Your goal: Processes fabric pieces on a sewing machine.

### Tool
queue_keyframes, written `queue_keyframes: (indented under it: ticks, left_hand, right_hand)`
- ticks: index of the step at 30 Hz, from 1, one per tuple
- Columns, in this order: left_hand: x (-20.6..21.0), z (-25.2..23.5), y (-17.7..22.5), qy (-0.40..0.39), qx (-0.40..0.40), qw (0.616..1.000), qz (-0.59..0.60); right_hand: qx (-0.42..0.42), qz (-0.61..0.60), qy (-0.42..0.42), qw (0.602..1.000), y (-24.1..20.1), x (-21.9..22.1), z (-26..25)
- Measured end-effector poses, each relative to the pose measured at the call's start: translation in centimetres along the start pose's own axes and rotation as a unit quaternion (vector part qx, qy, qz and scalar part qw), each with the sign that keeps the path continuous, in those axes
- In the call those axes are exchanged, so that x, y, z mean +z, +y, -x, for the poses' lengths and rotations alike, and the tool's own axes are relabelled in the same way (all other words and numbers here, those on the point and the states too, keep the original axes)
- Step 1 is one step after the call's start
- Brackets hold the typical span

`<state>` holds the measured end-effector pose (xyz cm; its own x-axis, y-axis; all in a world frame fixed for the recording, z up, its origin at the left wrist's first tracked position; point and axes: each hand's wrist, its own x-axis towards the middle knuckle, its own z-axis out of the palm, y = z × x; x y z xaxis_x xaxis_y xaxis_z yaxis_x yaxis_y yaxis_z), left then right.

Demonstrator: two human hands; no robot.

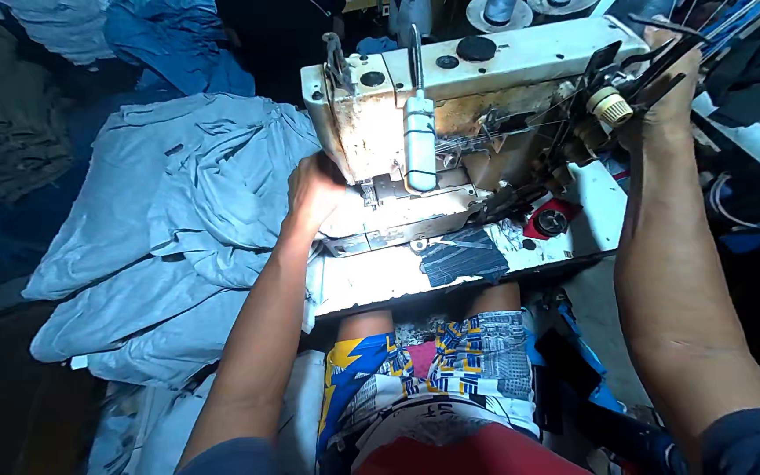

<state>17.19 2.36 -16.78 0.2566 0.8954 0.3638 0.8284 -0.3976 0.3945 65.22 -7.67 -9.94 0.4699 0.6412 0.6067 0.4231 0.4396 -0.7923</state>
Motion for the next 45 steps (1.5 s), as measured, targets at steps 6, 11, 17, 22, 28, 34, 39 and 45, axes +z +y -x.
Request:
queue_keyframes:
  ticks: [6,11,17,22,28,34,39,45]
  left_hand:
    - [-1.8,2.9,0.3,-0.040,-0.078,0.995,-0.042]
    - [0.4,1.0,1.3,0.025,-0.062,0.997,-0.047]
    - [4.1,-2.6,-1.9,0.015,-0.021,0.999,0.020]
    - [4.5,-4.9,-3.5,0.064,-0.041,0.996,0.055]
    - [2.3,-3.9,-0.6,0.079,-0.108,0.991,-0.027]
    - [0.9,-2.1,-1.6,0.061,-0.132,0.987,-0.065]
    - [-1.0,1.4,-4.2,0.052,-0.124,0.991,0.025]
    - [-5.1,9.8,-6.3,0.055,-0.064,0.972,0.218]
  right_hand:
    - [0.019,-0.006,0.012,1.000,-0.1,0.1,0.0]
    - [-0.001,0.020,-0.004,1.000,1.2,-0.6,-0.9]
    - [-0.001,0.025,-0.001,1.000,0.7,-0.3,-0.5]
    - [-0.017,0.028,-0.014,0.999,0.5,-0.2,-0.3]
    - [-0.003,0.023,0.004,1.000,0.2,0.1,0.0]
    - [0.015,-0.015,0.001,1.000,-0.8,0.6,0.2]
    - [0.055,0.147,0.030,0.987,-3.0,-1.5,1.1]
    - [-0.003,0.079,-0.057,0.995,-9.9,-1.4,17.5]
